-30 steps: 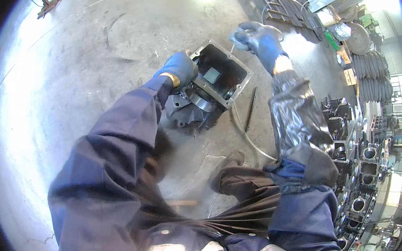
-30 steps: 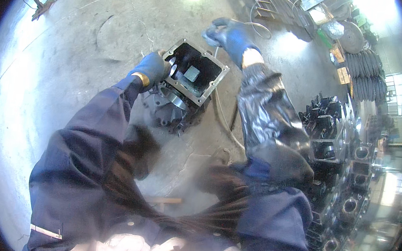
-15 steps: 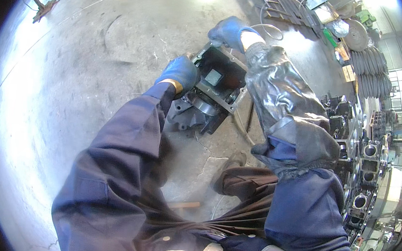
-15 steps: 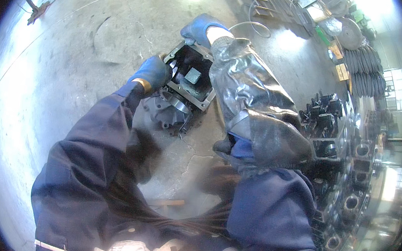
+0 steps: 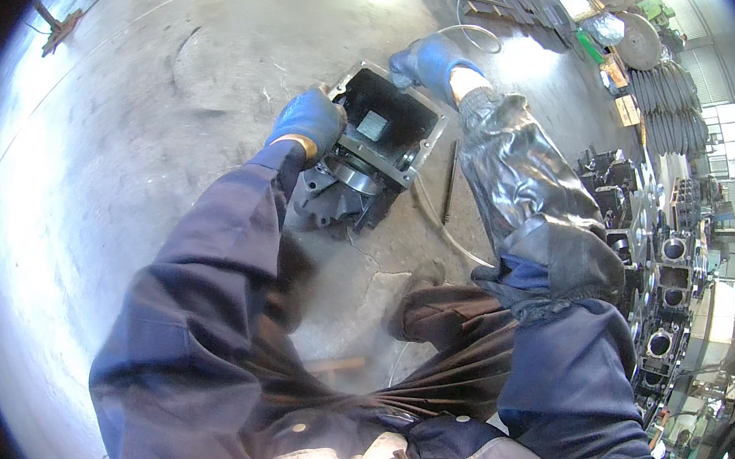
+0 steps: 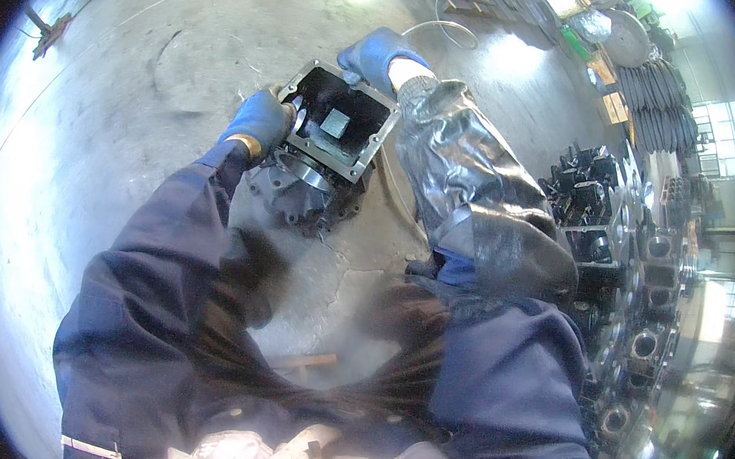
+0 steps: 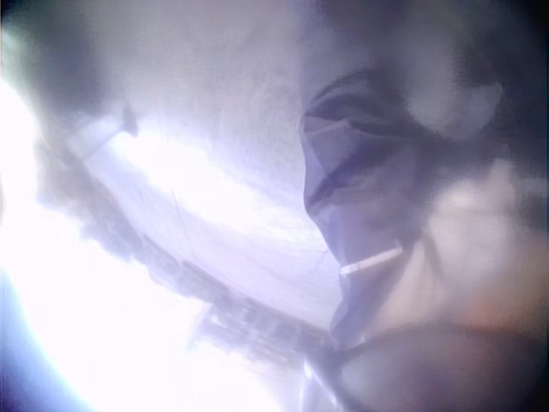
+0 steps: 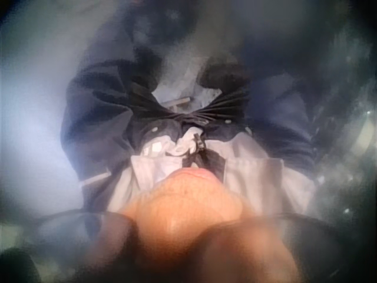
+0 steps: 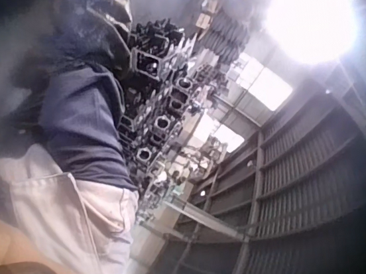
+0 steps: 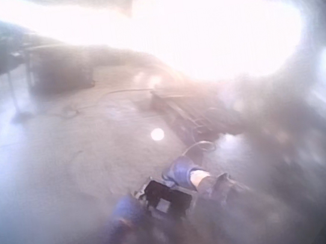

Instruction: The person sits on the floor and cleans a metallic engine part by hand, wiping its surfaces and edges with gloved hands. The person repeatedly turns the part over to access different sides and continues wiping until the clip ends.

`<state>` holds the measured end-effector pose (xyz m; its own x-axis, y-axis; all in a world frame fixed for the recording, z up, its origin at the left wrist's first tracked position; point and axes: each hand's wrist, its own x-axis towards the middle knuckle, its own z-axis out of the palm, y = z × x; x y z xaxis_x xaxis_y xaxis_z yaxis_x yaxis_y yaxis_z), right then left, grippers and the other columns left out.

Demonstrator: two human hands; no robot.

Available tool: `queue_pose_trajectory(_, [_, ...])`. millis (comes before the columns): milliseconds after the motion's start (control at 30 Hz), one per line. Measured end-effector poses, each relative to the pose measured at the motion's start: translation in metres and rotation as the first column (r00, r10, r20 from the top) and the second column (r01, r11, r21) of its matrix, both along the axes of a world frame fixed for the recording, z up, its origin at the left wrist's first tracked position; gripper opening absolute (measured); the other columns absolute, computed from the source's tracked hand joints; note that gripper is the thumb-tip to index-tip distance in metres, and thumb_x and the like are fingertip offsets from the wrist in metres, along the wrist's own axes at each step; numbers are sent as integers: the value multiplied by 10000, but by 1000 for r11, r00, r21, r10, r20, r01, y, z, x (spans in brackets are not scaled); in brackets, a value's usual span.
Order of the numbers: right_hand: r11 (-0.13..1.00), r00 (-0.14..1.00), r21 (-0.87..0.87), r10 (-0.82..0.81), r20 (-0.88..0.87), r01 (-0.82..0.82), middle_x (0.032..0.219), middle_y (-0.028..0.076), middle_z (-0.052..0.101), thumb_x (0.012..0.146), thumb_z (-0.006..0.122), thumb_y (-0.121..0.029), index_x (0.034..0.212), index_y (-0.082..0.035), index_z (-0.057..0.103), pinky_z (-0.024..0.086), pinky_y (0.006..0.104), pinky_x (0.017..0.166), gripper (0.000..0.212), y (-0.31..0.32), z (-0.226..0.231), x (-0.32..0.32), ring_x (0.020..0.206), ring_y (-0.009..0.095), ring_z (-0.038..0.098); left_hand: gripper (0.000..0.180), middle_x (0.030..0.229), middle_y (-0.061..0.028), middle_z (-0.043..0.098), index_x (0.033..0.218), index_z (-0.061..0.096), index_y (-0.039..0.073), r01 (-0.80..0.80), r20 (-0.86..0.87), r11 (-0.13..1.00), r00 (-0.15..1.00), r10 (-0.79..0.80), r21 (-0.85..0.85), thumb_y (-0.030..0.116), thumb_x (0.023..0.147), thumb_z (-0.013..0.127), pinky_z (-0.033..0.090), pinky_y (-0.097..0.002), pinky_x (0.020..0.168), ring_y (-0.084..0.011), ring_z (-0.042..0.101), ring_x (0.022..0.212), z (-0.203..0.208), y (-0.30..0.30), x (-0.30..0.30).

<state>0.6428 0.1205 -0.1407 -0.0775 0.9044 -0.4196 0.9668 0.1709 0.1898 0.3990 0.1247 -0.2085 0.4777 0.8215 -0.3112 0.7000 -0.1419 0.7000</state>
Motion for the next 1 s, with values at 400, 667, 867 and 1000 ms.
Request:
queue_pose_trajectory(400, [790, 701, -61, -575, -423, 611, 1031, 137, 760, 951, 614, -388, 1096, -154, 788, 558, 451, 854, 326, -49, 7, 18, 967, 336, 736, 492, 1260, -286, 679, 1373, 604, 40, 23, -31, 998, 999, -21, 62, 245, 926, 599, 506, -473, 1038, -429, 650, 1203, -5, 2, 3])
queue_pose_trajectory(667, [979, 999, 201, -4, -32, 10, 1014, 170, 762, 919, 631, -388, 1042, -76, 781, 549, 460, 802, 367, -56, -13, 39, 851, 339, 723, 480, 1268, -282, 679, 1380, 597, 41, 1, -52, 999, 999, 1, 51, 229, 939, 604, 502, -473, 1048, -420, 651, 1212, 9, -5, -1])
queue_pose_trajectory(867, [968, 954, 23, -242, -176, 250, 974, 113, 769, 931, 671, -326, 1018, -159, 798, 546, 415, 764, 227, -95, 10, 48, 796, 300, 703, 477, 1262, -291, 676, 1369, 603, 38, -18, -32, 998, 999, 20, 52, 236, 935, 593, 505, -476, 1042, -428, 651, 1205, 8, -6, 0])
queue_pose_trajectory(1000, [662, 527, -58, -643, -556, 747, 769, 80, 720, 919, 699, -381, 880, -118, 793, 518, 357, 708, 282, -119, 7, 44, 713, 210, 650, 478, 1256, -297, 675, 1359, 606, 32, -4, -48, 998, 999, 7, 62, 253, 936, 589, 509, -483, 1035, -433, 655, 1191, 1, -3, 1])
